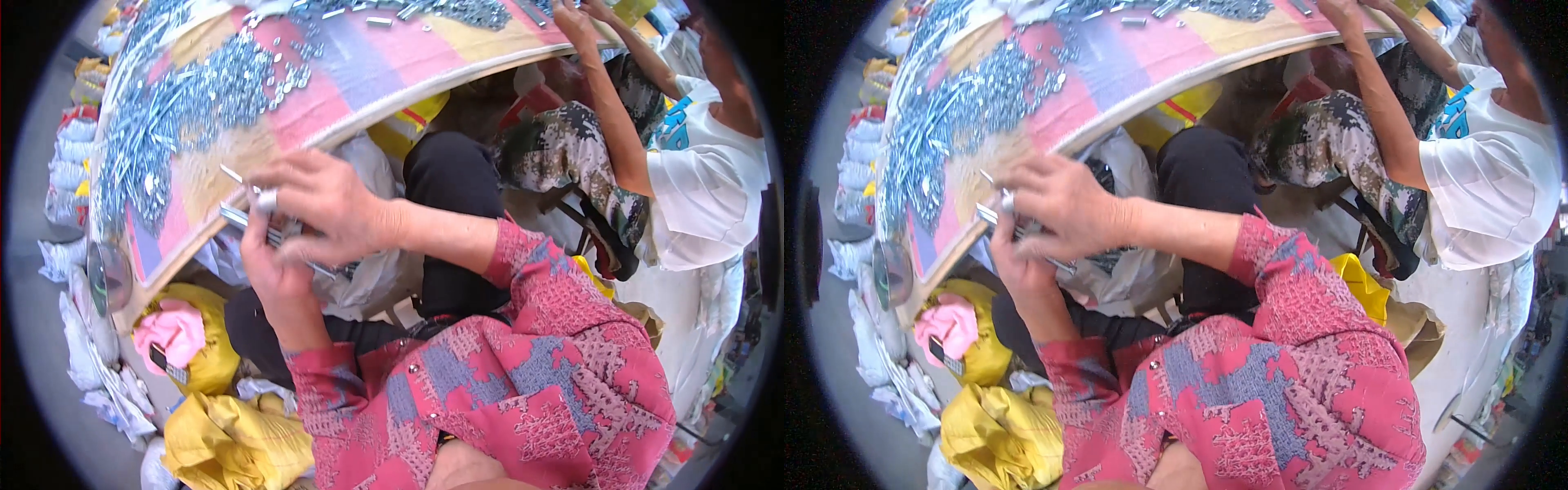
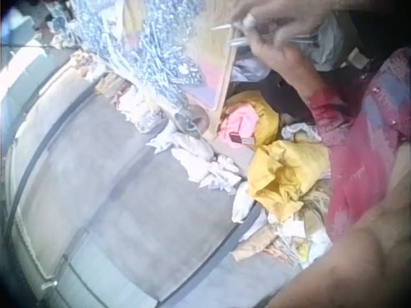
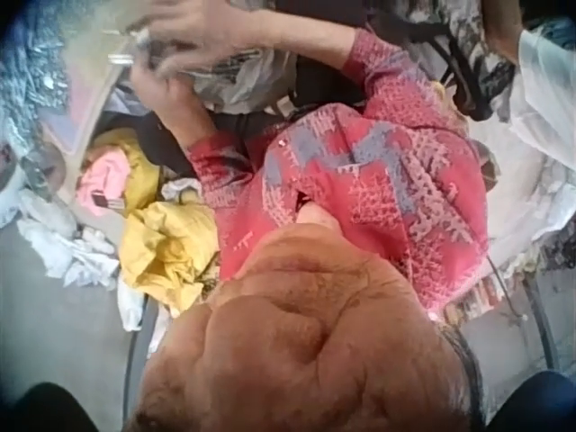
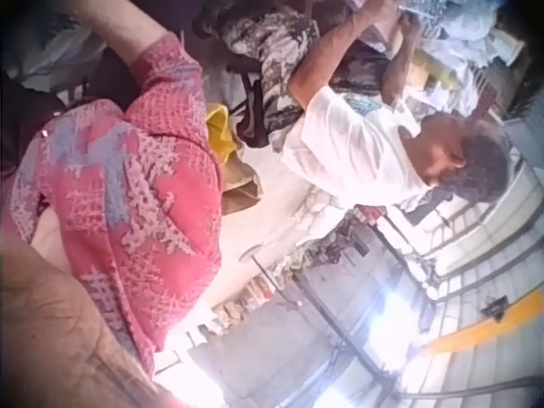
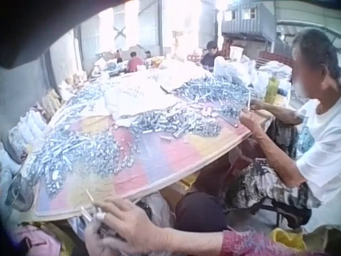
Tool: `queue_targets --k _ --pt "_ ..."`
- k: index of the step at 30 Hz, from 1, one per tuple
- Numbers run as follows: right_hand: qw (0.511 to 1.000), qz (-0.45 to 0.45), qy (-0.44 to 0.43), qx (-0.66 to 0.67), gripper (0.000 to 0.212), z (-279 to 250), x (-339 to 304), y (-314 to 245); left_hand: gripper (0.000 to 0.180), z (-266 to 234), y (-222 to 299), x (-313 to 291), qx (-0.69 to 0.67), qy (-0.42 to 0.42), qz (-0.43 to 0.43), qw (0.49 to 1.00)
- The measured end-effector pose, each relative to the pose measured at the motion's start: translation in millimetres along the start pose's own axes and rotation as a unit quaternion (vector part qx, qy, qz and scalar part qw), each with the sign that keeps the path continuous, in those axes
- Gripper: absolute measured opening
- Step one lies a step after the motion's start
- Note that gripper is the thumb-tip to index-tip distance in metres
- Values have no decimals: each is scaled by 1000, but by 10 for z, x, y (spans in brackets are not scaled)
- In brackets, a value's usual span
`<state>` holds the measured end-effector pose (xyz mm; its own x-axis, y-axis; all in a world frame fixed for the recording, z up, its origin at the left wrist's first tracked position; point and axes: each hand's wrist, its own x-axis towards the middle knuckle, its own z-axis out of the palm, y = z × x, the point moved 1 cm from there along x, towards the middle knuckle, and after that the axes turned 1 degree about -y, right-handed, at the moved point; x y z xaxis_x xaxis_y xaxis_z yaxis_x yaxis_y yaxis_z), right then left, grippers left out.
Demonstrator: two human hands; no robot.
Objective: The person manually assembles metal washers onto rods or bolts by hand, then groups the assembled components.
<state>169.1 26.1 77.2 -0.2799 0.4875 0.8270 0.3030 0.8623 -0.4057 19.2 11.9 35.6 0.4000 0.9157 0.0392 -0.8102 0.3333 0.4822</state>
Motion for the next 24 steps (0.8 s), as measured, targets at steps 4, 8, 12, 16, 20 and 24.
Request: queue_targets --k 4,8,12,16,20,24 --pt "993 61 -54 82 41 -215 -58 153 20 255 -223 83 95 301 64 947" --pt "961 168 83 -204 22 -636 209 1356 25 88 -118 -31 138 176 1 975" --pt "805 292 -110 -505 20 -859 403 2292 26 -58 -142 -82 213 177 -52 959" --pt "825 347 -177 -410 24 -778 605 2204 31 -20 -103 -123 216 120 -46 968" --pt "849 483 -77 198 22 -391 404 1725 27 -191 -14 -180 212 144 -54 965" --pt "862 419 -45 281 18 -94 277 1137 27 -298 38 -262 229 187 -36 954"
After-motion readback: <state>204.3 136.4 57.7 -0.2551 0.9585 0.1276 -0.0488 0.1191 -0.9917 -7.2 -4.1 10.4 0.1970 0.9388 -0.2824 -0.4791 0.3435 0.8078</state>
